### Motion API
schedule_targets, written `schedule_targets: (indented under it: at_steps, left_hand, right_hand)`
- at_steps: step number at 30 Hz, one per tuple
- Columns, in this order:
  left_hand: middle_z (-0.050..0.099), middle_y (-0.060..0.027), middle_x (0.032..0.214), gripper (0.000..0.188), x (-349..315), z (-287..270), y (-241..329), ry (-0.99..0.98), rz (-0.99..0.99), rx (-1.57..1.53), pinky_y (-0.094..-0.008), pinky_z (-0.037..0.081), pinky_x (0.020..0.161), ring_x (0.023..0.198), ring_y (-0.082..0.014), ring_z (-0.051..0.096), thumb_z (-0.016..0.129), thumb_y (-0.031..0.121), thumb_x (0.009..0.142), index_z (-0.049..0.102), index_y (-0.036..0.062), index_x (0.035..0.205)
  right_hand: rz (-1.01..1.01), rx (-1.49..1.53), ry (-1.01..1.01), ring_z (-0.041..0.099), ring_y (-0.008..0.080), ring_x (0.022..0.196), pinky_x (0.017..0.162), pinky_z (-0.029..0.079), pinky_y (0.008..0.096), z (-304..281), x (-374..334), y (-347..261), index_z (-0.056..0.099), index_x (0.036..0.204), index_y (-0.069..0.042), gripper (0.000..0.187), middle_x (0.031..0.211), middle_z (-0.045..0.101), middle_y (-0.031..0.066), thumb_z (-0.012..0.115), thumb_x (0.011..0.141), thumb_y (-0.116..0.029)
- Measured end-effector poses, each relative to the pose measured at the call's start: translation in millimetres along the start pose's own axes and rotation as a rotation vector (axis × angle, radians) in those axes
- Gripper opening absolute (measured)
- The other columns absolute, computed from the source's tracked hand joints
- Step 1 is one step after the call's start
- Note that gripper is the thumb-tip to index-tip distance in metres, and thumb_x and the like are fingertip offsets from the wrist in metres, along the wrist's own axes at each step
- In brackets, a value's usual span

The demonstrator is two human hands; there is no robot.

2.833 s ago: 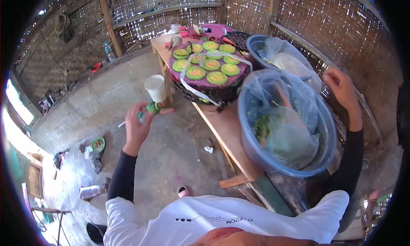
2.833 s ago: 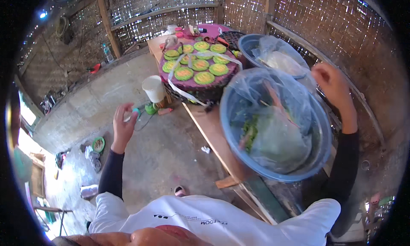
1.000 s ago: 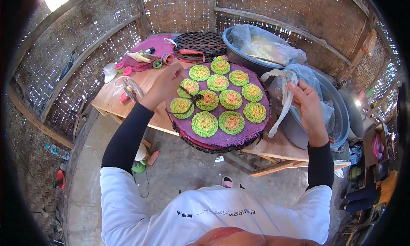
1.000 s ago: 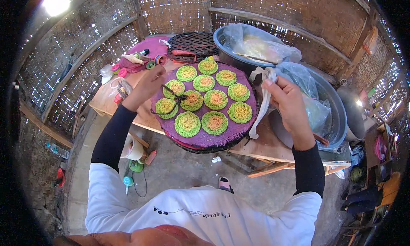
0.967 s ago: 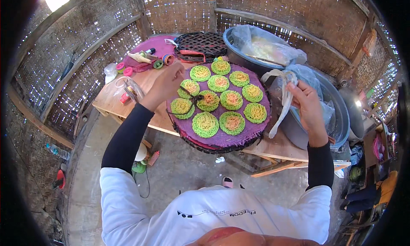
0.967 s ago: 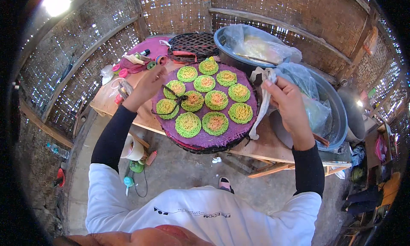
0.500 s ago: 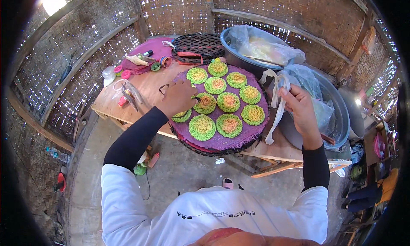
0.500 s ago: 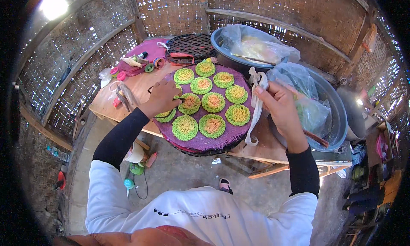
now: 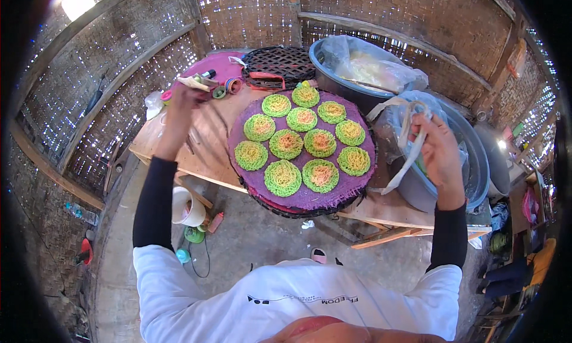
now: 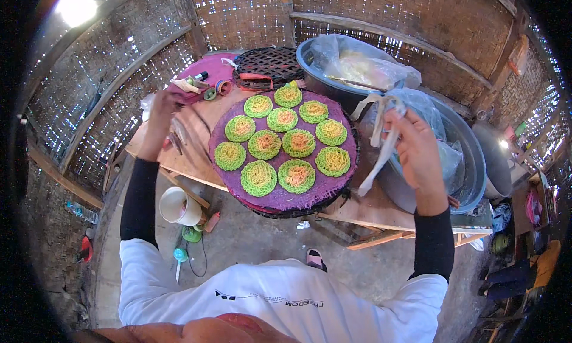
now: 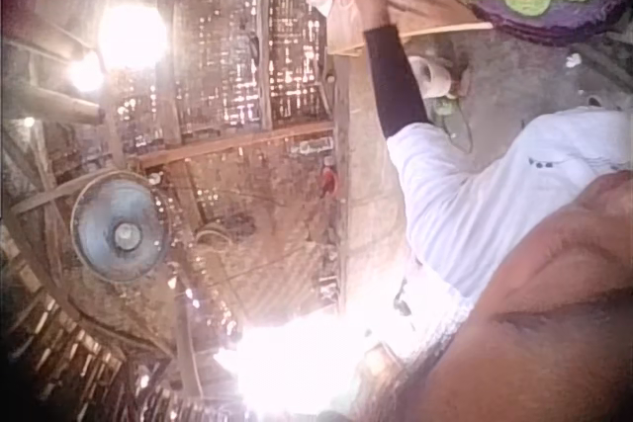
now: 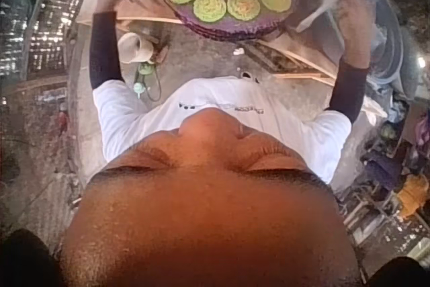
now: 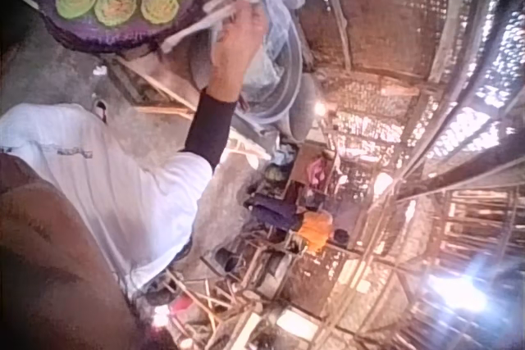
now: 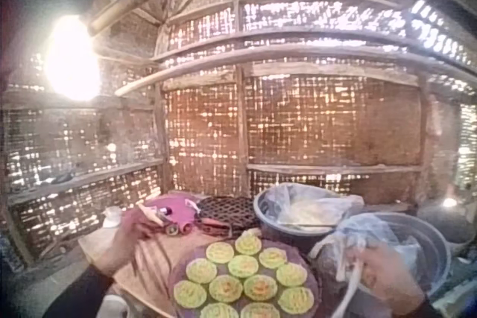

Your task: The person places colorful circular snacks onto a tray, uses a wooden tool to apply a yellow paste to a large leaf, and then places the snack components into a large steaming pot.

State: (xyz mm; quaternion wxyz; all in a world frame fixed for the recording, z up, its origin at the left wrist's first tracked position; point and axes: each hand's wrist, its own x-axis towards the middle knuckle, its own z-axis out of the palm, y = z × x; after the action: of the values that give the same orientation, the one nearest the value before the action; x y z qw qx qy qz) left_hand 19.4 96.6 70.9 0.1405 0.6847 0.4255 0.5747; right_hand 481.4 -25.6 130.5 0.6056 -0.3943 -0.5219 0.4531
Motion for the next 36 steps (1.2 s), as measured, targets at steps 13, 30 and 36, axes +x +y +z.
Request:
schedule_targets:
  at_steps: [13,30,36]
  left_hand:
    - [0.039,0.0033,0.06,0.011,-65.2,-121.1,-37.1,-0.126,-0.891,-0.728,-0.02,0.031,0.042,0.043,-0.0072,0.034,0.051,0.023,0.084,0.048,0.0129,0.08]
    - [0.062,-0.0155,0.074,0.037,-92.2,-123.2,-65.8,-1.17,-0.507,0.912,-0.0375,0.045,0.06,0.068,-0.0282,0.059,0.062,0.04,0.068,0.065,0.0043,0.078]
    - [0.056,-0.0046,0.071,0.027,-81.6,-138.3,-65.7,-0.381,-0.693,0.261,-0.033,0.04,0.063,0.065,-0.016,0.051,0.049,0.031,0.081,0.057,0.0055,0.077]
  right_hand:
    - [0.09,0.119,0.078,0.038,0.0041,0.05,0.046,0.036,0.019,-39.1,65.9,-44.2,0.053,0.102,0.002,0.029,0.063,0.044,-0.0044,0.049,0.086,-0.022]
    - [0.094,-0.142,0.007,0.033,0.0012,0.047,0.042,0.03,0.0172,-47.3,88.1,-58.0,0.055,0.096,-0.002,0.023,0.063,0.04,-0.007,0.049,0.087,-0.022]
    - [0.066,-0.144,0.034,0.031,0.0012,0.047,0.041,0.028,0.0168,-42.3,85.4,-53.6,0.056,0.097,-0.002,0.026,0.061,0.038,-0.0076,0.05,0.087,-0.025]
